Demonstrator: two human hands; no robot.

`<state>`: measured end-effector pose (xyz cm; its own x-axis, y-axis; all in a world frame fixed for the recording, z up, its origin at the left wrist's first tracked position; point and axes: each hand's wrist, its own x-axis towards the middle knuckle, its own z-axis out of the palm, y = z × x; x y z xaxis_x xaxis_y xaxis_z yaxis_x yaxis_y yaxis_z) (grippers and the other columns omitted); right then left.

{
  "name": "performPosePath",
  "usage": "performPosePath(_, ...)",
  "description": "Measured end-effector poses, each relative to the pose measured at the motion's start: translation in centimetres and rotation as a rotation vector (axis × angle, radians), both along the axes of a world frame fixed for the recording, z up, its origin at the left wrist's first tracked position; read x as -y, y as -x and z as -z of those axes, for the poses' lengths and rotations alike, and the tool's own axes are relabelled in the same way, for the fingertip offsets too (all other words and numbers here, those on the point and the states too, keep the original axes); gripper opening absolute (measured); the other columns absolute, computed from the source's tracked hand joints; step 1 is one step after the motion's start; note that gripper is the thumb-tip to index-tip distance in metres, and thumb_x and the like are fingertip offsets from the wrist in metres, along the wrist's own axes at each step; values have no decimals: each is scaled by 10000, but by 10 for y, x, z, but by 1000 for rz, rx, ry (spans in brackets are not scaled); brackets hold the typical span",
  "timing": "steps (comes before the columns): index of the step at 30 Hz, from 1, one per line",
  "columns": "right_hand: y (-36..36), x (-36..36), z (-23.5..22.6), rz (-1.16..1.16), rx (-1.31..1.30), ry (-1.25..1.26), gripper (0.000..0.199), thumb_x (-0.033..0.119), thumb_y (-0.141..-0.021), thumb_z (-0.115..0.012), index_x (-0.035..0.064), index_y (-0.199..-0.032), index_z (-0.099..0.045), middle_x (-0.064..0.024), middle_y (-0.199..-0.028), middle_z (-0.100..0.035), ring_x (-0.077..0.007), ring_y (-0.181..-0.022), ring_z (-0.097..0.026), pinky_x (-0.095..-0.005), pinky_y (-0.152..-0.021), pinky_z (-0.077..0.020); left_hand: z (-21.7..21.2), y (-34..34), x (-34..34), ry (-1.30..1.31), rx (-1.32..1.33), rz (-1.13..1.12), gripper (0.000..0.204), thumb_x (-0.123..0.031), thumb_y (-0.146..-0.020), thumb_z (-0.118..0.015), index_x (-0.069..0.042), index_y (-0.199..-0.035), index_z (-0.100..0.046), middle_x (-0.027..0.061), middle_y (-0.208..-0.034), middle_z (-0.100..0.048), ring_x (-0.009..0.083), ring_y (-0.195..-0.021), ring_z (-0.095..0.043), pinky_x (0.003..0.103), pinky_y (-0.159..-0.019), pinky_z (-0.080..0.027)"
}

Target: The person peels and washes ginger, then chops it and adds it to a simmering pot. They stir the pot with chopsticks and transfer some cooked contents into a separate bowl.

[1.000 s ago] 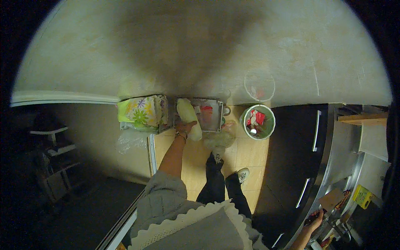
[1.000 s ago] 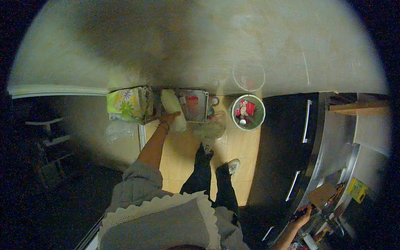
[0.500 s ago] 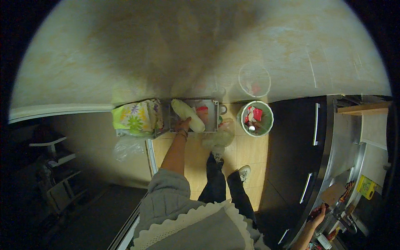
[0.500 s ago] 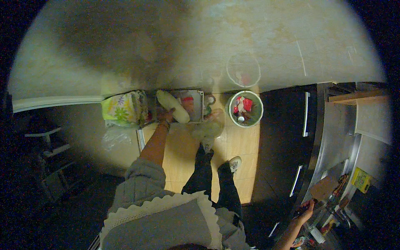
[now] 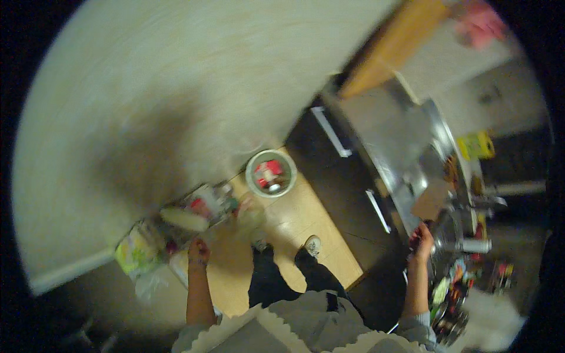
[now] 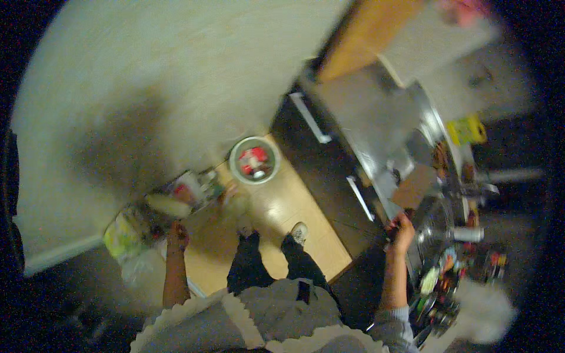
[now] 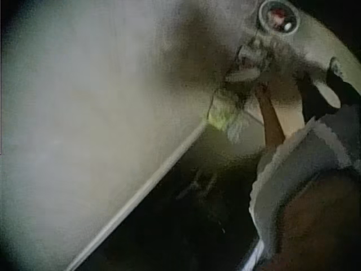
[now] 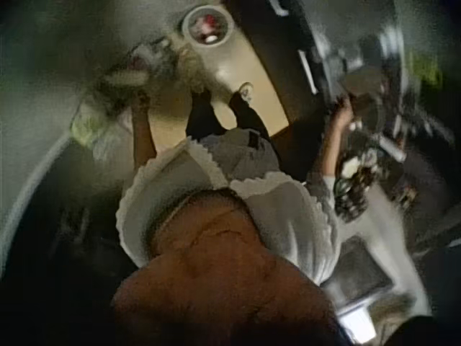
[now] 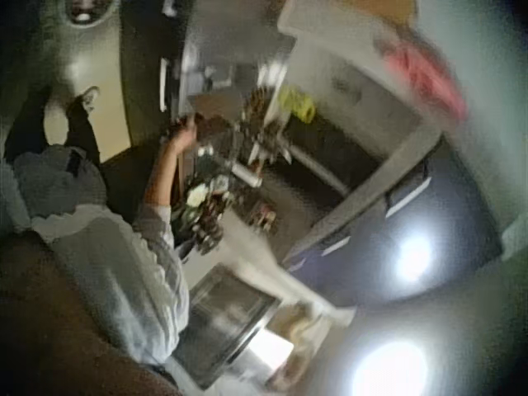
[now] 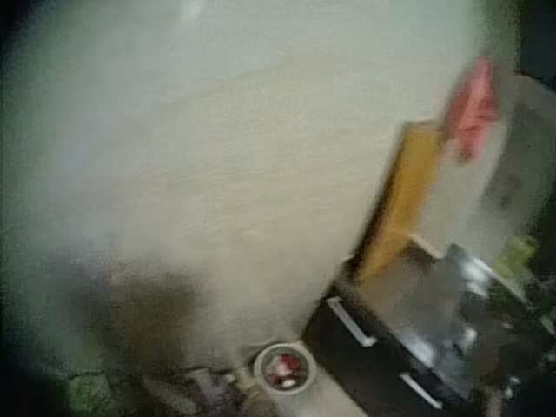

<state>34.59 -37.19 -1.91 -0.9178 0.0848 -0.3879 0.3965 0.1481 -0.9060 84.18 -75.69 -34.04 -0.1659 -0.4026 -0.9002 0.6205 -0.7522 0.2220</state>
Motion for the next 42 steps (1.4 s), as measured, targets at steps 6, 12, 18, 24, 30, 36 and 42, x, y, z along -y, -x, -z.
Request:
performPosePath(6, 15, -77, 7, -57, -462, -63, 145, 158, -844, -578, 37, -841, -498, -25, -665, -512, -96, -532, -506, -227, -459, -396, -148, 175, -67, 195, -368, 552, 192, -93, -817, -561, 38, -957, -553, 78, -850, -602, 160, -655, -576, 294, -694, -517)
performPosePath(12, 33, -196, -11, -32, -501, -627, 202, 96, -774, -618, 37, -685, -447, 16, -568, -407, -89, -526, -357, -267, -474, -298, -333, 372, -215, 956, -525, 1302, 335, -72, -893, -487, 5, -1218, -449, 87, -1101, -528, 167, -996, -519, 258, -863, -425)
performPosePath(18, 6, -322, -53, 153, -457, -468, 261, 156, -753, -659, 0, -670, -467, -29, -521, -402, -115, -503, -340, -284, -463, -297, -426, 477, -388, 537, -1131, 1515, 356, -80, -896, -479, -9, -1239, -415, 116, -1132, -522, 126, -936, -520, 214, -781, -430)
performPosePath(24, -36, -407, -80, 249, -427, -682, 245, 114, -731, -672, -20, -663, -479, -56, -484, -401, -104, -466, -337, -282, -441, -297, -448, 508, -514, 360, -1076, 1738, 374, -63, -885, -489, 35, -1235, -400, 144, -1137, -516, 108, -881, -567, 191, -734, -491)
performPosePath(30, -84, -441, -96, 507, -394, -515, 225, 116, -761, -663, -1, -659, -500, 0, -477, -400, -62, -451, -325, -239, -415, -258, -466, 527, -596, 439, -1020, 2044, 343, -139, -872, -542, -7, -1182, -479, 109, -1058, -579, 128, -881, -586, 208, -720, -494)
performPosePath(36, -101, -476, -123, 551, -600, -902, 175, 61, -625, -688, 30, -655, -519, -28, -489, -421, -118, -408, -397, -255, -402, -307, -456, 560, -672, 511, -1251, 2111, 322, -71, -855, -528, -30, -1171, -481, 71, -1106, -565, 166, -1017, -552, 253, -823, -453)
performPosePath(42, -96, -498, -144, 420, -705, -1284, 239, 37, -461, -628, 36, -669, -508, -74, -577, -469, -242, -470, -470, -315, -434, -353, -435, 603, -735, 297, -1386, 2263, 345, -137, -862, -536, 9, -1161, -444, 140, -1093, -557, 204, -1006, -567, 316, -828, -495)
